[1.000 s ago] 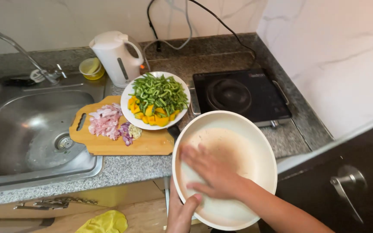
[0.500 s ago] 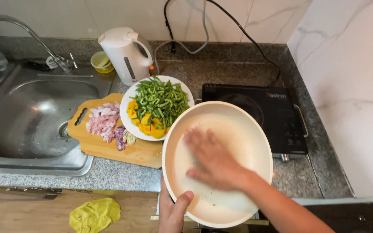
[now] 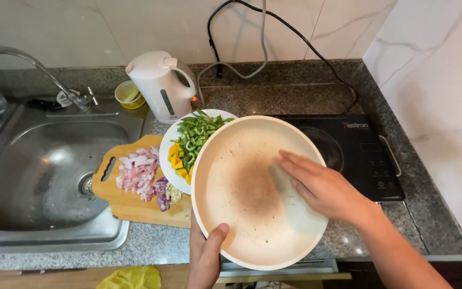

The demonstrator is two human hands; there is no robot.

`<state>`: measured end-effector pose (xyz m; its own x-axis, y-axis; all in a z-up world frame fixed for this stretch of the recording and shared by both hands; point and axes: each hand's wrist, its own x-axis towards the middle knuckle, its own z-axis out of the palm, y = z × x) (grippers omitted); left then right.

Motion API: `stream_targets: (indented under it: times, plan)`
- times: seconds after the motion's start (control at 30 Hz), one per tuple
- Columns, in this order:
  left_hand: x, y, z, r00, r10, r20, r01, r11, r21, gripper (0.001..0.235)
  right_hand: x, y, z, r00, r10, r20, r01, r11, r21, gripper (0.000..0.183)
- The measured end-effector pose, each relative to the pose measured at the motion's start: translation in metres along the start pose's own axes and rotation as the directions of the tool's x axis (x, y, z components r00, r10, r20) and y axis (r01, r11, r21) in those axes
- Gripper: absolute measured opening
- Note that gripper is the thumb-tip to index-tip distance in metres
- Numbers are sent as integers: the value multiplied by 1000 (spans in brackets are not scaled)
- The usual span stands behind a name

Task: The person cleans a kitchen counter and induction cooktop using a cloth. They wipe the cooktop surface and surrounding countertop, then wash a glass and a small white plastic item in the sink. The person also handles a bowl and a knife during the cleaning process.

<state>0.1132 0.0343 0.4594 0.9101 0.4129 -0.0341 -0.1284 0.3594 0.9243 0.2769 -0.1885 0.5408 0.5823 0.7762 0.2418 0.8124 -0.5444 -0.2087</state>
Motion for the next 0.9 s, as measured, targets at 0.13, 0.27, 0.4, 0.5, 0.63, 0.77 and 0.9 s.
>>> stream_targets:
  times: [0.13, 0.27, 0.4, 0.5, 0.63, 0.77, 0.9]
  plan:
    - [14, 8, -15, 998, 26, 52, -28, 999, 40, 78, -2, 1, 53, 998, 50, 47, -31, 939, -342, 82]
    - [25, 9, -29, 999, 11, 38, -15, 995, 100, 79, -28, -26, 82, 990, 141, 31, -100, 823, -559, 103]
    - [31, 7, -39, 999, 32, 36, -35, 994, 106, 76, -36, -58, 68, 884, 317, 343, -307, 948, -87, 82]
    - [34, 6, -47, 1000, -2, 2, 2, 996, 87, 72, -18, -77, 32, 900, 398, 179, -430, 877, 212, 47]
    - [37, 13, -51, 999, 35, 6, -35, 991, 126, 76, -4, -80, 35, 902, 425, -73, -413, 900, 138, 52]
    - [40, 20, -57, 994, 105, 35, -109, 983, 147, 79, -2, -88, 45, 956, 234, 177, -237, 972, -5, 59]
    - [43, 23, -62, 991, 133, 2, -131, 978, 163, 76, 1, -107, 22, 961, 162, 224, -230, 917, 325, 48]
